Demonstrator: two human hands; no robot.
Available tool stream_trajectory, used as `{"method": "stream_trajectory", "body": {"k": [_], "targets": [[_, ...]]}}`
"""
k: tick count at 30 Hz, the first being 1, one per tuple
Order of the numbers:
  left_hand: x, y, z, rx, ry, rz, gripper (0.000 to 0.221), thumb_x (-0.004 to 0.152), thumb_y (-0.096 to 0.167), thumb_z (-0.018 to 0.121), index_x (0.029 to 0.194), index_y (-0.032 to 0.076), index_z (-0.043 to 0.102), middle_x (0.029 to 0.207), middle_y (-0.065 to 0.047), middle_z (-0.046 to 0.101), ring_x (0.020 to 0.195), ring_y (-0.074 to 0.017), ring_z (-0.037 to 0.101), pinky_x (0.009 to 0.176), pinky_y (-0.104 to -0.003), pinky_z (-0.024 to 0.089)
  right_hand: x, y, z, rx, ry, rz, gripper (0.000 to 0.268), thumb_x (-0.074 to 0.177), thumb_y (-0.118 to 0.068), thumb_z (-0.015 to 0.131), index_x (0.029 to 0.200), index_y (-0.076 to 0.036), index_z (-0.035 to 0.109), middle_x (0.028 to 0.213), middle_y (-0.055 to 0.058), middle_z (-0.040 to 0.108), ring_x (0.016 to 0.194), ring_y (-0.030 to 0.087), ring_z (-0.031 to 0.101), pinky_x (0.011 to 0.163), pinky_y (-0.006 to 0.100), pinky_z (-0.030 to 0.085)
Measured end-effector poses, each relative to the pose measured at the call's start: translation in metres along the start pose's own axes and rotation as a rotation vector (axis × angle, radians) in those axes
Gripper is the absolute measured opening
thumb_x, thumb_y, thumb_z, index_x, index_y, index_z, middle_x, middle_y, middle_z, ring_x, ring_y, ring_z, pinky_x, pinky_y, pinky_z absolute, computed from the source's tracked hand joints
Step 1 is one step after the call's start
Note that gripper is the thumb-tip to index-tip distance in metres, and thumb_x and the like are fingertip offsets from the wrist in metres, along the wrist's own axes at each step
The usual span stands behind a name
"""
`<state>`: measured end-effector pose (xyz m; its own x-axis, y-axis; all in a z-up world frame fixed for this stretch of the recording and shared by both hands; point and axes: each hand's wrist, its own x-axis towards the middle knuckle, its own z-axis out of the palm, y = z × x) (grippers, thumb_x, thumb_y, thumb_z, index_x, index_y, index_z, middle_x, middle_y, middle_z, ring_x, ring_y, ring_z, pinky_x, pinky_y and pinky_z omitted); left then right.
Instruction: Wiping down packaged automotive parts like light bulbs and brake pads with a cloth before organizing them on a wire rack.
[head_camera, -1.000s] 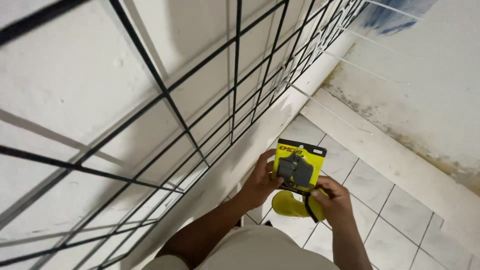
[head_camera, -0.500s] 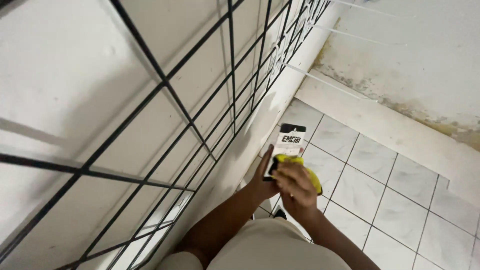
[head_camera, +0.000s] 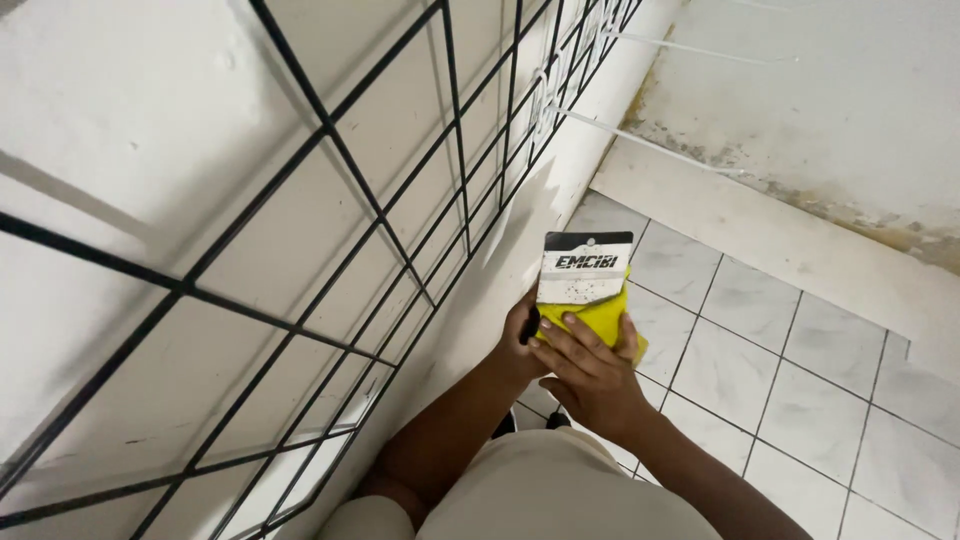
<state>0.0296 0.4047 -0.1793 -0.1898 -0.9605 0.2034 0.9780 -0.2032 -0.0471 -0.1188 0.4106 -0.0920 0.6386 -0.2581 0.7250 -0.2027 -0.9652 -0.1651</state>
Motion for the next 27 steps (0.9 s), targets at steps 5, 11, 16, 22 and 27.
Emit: {"method": "stream_trajectory", "body": {"k": [5,11,16,22,27], "targets": [[-0.008,-0.013,0.038,1.737,-0.204,0.781,0.057,0.081,0.008,0.080,0.130,0.000,0.052,0.112,-0.010,0.068,0.094,-0.0189,0.071,0.080,-0.028,0.061,0.033,0.017,-0.027,-0.093,-0.040,0.039,0.050,0.101,-0.048,0.053,0.144,-0.024,0.059,0.152,0.001,0.057,0.143,0.024,0.047,0.120,0.058,-0.013],[0.010,-0.009,-0.005,2.332,-0.010,1.097,0.059,0.089,0.013,0.072,0.138,0.004,0.039,0.120,-0.017,0.063,0.094,-0.0256,0.071,0.078,-0.033,0.063,0.019,-0.003,-0.005,-0.166,-0.176,0.051,0.061,0.093,-0.046,0.066,0.148,-0.022,0.055,0.158,0.002,0.049,0.152,0.025,0.032,0.121,0.058,-0.011],[0.022,-0.020,-0.050,2.807,0.226,1.341,0.061,0.096,0.017,0.066,0.144,0.007,0.029,0.126,-0.023,0.059,0.095,-0.0310,0.071,0.076,-0.037,0.064,0.006,0.012,-0.001,-0.158,-0.330,0.068,0.061,0.087,-0.040,0.073,0.143,-0.026,0.056,0.152,-0.007,0.053,0.150,0.019,0.033,0.119,0.060,0.000],[0.028,-0.050,-0.115,3.443,0.596,1.501,0.065,0.106,0.022,0.058,0.153,0.011,0.015,0.135,-0.030,0.053,0.096,-0.0383,0.072,0.073,-0.042,0.066,0.034,0.034,-0.023,-0.167,-0.226,0.253,0.060,0.101,-0.041,0.053,0.153,-0.011,0.049,0.162,0.012,0.046,0.154,0.027,0.033,0.119,0.062,-0.010],[0.042,-0.045,-0.154,4.039,1.121,1.713,0.068,0.115,0.028,0.050,0.161,0.015,0.001,0.144,-0.037,0.047,0.096,-0.0455,0.072,0.070,-0.047,0.068,0.013,0.006,-0.005,-0.092,-0.284,0.038,0.058,0.086,-0.026,0.074,0.142,-0.022,0.059,0.153,-0.002,0.054,0.149,0.019,0.036,0.121,0.061,-0.001]]}}
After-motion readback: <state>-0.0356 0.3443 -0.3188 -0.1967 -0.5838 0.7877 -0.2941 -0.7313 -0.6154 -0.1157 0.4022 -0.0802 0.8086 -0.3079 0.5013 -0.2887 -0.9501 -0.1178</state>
